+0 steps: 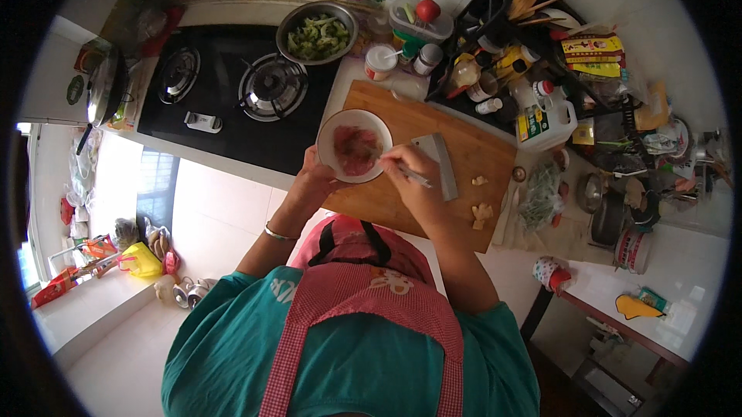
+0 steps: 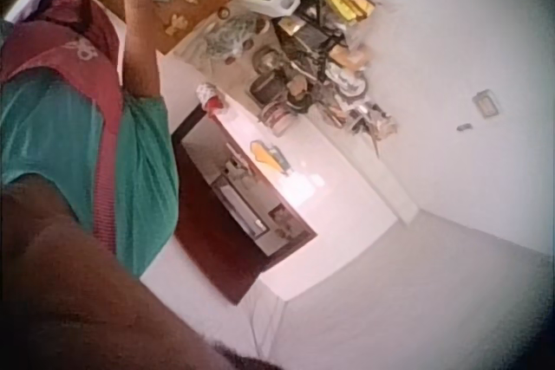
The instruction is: The person seasons raw meat in a bowl with a liquid from a bottle and mixes it with chopsticks. They then slice ginger on a cutting board with a cleaver and add the ginger to a bowl of meat and vegetables retrieved from the refrigerator.
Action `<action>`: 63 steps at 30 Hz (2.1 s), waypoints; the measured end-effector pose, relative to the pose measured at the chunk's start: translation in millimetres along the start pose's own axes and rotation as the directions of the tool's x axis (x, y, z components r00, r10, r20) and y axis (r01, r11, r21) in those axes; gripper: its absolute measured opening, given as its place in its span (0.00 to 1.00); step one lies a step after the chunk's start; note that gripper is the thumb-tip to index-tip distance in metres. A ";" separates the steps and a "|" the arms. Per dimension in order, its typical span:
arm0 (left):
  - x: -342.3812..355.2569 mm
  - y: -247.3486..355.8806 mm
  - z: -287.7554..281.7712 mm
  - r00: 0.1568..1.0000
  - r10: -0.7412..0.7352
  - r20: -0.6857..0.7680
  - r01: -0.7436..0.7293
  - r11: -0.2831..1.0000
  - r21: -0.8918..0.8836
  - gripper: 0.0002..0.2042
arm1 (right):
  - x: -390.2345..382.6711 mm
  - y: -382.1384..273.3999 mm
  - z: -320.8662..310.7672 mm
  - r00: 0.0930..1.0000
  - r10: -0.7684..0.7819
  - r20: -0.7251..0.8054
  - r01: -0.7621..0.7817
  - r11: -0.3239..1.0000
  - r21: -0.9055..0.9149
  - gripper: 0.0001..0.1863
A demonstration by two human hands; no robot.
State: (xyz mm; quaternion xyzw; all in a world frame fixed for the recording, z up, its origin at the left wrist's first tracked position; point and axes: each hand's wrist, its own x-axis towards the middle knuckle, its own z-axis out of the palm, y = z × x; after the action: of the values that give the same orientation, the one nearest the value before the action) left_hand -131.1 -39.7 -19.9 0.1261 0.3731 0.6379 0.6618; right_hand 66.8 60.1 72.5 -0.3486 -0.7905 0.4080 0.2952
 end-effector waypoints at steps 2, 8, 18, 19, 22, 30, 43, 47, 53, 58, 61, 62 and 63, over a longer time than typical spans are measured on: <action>-0.7 -1.3 -0.7 0.999 -0.019 0.036 0.019 1.000 -0.021 0.28 | -4.4 -0.2 5.0 0.994 -0.068 0.083 0.065 0.997 0.033 0.05; -10.4 5.6 6.1 0.997 -0.043 0.062 0.041 0.999 0.022 0.29 | -4.6 -15.8 -8.9 0.995 0.024 0.093 -0.028 0.999 0.040 0.06; -11.7 13.4 16.0 0.982 -0.033 0.184 0.029 0.999 0.026 0.31 | 10.6 -0.9 -7.5 0.997 0.063 0.038 -0.063 0.998 -0.005 0.07; -14.0 16.1 20.8 0.985 -0.035 0.168 0.031 0.999 0.026 0.32 | 7.4 0.0 -10.9 0.997 0.037 0.068 -0.034 0.999 -0.036 0.07; -21.9 9.7 23.1 0.999 -0.025 -0.025 0.025 1.000 -0.005 0.32 | 7.0 -18.6 -14.3 0.982 -0.028 0.186 0.037 0.998 -0.045 0.06; -17.6 4.0 10.9 0.996 -0.036 0.078 0.039 0.999 -0.029 0.31 | 12.4 -15.9 -17.6 0.986 -0.030 0.162 0.033 0.999 -0.016 0.06; -29.0 15.0 27.1 0.998 -0.058 -0.034 0.057 0.998 -0.029 0.32 | 14.0 -2.6 -26.5 0.973 -0.031 0.230 0.035 0.999 -0.012 0.08; -27.8 14.0 29.9 0.998 -0.056 -0.014 0.055 0.998 -0.013 0.31 | 20.9 -4.8 -18.3 0.986 0.063 0.157 -0.063 0.998 -0.004 0.09; -18.7 16.7 19.8 0.990 -0.063 0.125 0.061 0.998 0.023 0.31 | 20.7 -7.8 -16.8 0.973 0.050 0.225 -0.052 0.999 0.001 0.10; -24.7 9.9 19.4 0.999 -0.025 -0.025 0.025 1.000 0.010 0.32 | 19.5 -6.6 -27.9 0.983 -0.014 0.181 0.018 1.000 -0.019 0.09; -27.4 9.2 22.7 0.999 -0.031 0.016 0.032 0.999 -0.019 0.31 | 18.3 -2.1 -16.1 0.986 0.047 0.160 -0.057 0.997 0.059 0.09; -27.2 10.9 23.5 0.999 -0.038 -0.008 0.038 0.999 -0.020 0.31 | 20.2 3.9 -11.8 0.988 0.078 0.131 -0.092 0.990 0.105 0.09; -27.7 12.4 24.4 0.998 -0.045 -0.032 0.044 0.999 -0.022 0.31 | 19.8 7.8 -16.6 0.987 0.059 0.151 -0.063 0.998 0.025 0.09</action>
State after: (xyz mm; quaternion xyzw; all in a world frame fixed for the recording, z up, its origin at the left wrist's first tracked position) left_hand -121.8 -56.2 14.1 0.1004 0.3799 0.6288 0.6710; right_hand 70.2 86.4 77.7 -0.3363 -0.7932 0.4538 0.2274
